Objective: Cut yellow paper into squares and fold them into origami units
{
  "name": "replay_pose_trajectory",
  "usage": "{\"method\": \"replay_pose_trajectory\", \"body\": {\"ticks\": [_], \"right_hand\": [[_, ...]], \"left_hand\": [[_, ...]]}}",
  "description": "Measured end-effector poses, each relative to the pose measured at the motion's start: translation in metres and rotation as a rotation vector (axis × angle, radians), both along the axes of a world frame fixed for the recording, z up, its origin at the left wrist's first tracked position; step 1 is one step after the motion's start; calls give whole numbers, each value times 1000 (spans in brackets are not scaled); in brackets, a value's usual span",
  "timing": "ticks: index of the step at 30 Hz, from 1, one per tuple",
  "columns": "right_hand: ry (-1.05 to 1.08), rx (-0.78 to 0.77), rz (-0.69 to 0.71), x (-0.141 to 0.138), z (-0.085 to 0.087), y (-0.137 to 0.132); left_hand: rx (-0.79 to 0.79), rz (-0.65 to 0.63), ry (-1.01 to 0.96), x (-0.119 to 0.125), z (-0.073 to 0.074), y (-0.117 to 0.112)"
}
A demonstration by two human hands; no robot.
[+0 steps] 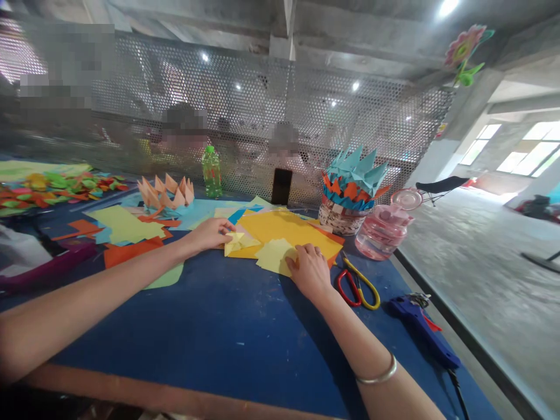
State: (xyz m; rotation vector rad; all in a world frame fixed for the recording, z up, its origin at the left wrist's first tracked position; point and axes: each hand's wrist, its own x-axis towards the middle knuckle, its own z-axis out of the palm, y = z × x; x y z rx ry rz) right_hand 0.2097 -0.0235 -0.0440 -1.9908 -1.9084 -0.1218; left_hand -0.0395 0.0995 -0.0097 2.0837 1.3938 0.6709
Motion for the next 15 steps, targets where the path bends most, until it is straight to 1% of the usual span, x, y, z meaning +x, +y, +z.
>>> {"method": "replay_pose_trajectory", "body": {"ticks": [5,11,15], "right_hand": [[-22,-21,12,0,1,-1],[1,-38,8,2,0,0],[29,-32,-5,3,-1,2]], "left_hand": [[0,-2,75,-6,7,-4],[125,-28,174,-10,15,-13],[231,-71,201,-10,14,-32]]}}
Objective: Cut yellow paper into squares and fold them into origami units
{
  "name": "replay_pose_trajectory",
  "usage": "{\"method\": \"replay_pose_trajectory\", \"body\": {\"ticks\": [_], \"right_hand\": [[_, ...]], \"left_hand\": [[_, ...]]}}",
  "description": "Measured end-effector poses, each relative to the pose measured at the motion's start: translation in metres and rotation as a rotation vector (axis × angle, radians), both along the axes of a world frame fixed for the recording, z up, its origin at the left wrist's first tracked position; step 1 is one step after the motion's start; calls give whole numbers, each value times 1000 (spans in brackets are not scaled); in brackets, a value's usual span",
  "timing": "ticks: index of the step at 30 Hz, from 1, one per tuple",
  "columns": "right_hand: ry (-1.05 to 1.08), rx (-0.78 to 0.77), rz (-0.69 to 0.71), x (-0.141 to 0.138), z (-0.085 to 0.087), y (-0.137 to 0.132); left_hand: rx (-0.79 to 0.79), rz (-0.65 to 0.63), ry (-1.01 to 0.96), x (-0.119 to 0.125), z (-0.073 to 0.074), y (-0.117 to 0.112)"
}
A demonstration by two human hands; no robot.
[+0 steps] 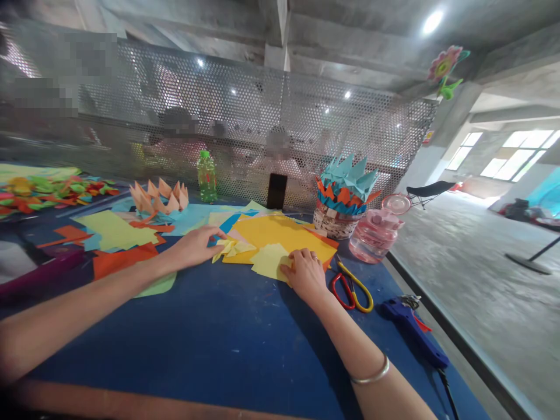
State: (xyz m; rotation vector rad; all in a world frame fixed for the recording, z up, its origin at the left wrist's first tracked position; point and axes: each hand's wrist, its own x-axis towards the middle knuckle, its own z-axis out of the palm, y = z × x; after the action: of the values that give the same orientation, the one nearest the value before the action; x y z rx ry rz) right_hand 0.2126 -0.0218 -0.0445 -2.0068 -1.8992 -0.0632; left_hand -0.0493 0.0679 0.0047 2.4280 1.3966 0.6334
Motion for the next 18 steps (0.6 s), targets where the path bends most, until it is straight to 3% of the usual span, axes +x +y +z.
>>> {"method": "replay_pose_trajectory", "body": {"ticks": [3,6,13,18], "right_hand": [[20,7,-6,0,0,1],[35,8,-2,0,-1,1],[49,11,21,0,-3,4],[65,16,18,2,-4,0]], "left_hand": [[145,-172,-29,1,-3,-23],[184,-273,-47,2,-5,-43],[105,-286,-112,2,-6,-55],[9,-320,-210,4,-15,-56]]}}
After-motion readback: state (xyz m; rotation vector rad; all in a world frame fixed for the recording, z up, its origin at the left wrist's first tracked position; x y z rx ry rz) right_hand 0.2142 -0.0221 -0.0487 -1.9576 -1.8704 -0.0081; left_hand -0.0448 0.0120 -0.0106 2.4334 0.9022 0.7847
